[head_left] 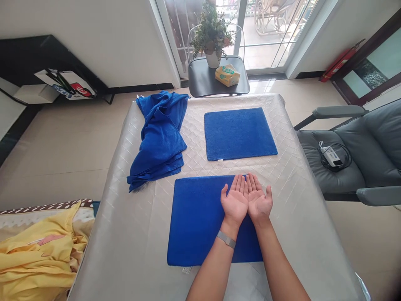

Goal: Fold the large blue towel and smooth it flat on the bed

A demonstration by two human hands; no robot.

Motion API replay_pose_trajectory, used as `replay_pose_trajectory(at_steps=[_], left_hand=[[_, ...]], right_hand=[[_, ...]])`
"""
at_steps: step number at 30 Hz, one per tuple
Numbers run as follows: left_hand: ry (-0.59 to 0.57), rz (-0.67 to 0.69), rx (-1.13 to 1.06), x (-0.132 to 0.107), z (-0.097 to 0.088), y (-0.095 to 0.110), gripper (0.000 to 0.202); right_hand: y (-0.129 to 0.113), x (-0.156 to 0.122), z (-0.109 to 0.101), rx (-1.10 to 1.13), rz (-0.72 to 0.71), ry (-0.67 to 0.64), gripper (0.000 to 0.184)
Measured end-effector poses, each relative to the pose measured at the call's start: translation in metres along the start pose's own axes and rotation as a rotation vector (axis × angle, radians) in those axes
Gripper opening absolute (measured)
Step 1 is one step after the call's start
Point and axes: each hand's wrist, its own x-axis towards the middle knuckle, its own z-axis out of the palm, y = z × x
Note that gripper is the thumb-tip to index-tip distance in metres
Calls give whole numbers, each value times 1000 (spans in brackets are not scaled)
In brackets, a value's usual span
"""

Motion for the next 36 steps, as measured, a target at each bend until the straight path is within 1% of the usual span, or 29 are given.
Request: replay_pose_trajectory(at_steps=[2, 5, 7, 11, 14, 16, 18, 22, 26, 28, 29, 30, 31, 33, 35, 36], left_hand=[[3, 20, 14, -3, -3, 12, 53], [-10, 105, 45, -10, -13, 44, 53], [-12, 191, 59, -16, -22, 73, 54], [-19, 377, 91, -36, -45, 141, 58], [-24, 450, 135, -52, -60, 181, 61], [-13, 462, 153, -58, -65, 197, 63], [2, 465, 161, -60, -67, 204, 63], [10, 494, 180, -58, -67, 202, 62], [48, 557, 223, -61, -60, 196, 58], [70, 606, 240, -65, -52, 188, 55], [71, 621, 239, -67, -47, 180, 54], [62, 616, 231, -67, -42, 169, 52], [47, 584, 216, -65, -36, 154, 51], [13, 439, 174, -58, -27, 117, 48], [-8, 258, 143, -45, -20, 73, 46], [-9, 192, 141, -38, -19, 52, 46]], right_hand=[[0, 0, 1, 5, 3, 2, 54], [1, -1, 2, 18, -3, 5, 54], [1, -2, 2, 19, -4, 1, 54], [1, -3, 1, 12, -6, -11, 55], [1, -3, 2, 2, -6, -8, 53], [1, -2, 4, -3, -11, -1, 53], [1, -3, 7, -7, -16, 15, 53], [-1, -18, 10, -19, -16, 46, 51], [-1, -43, 0, -23, -5, 51, 54], [1, -51, -7, -26, 10, 76, 55], [2, -53, -11, -27, 15, 86, 55], [3, -54, -14, -27, 16, 91, 55], [4, -54, -16, -26, 13, 93, 54], [6, -52, -18, -22, 6, 91, 53], [6, -50, -18, -19, 1, 90, 52], [6, -49, -18, -19, 1, 89, 53]])
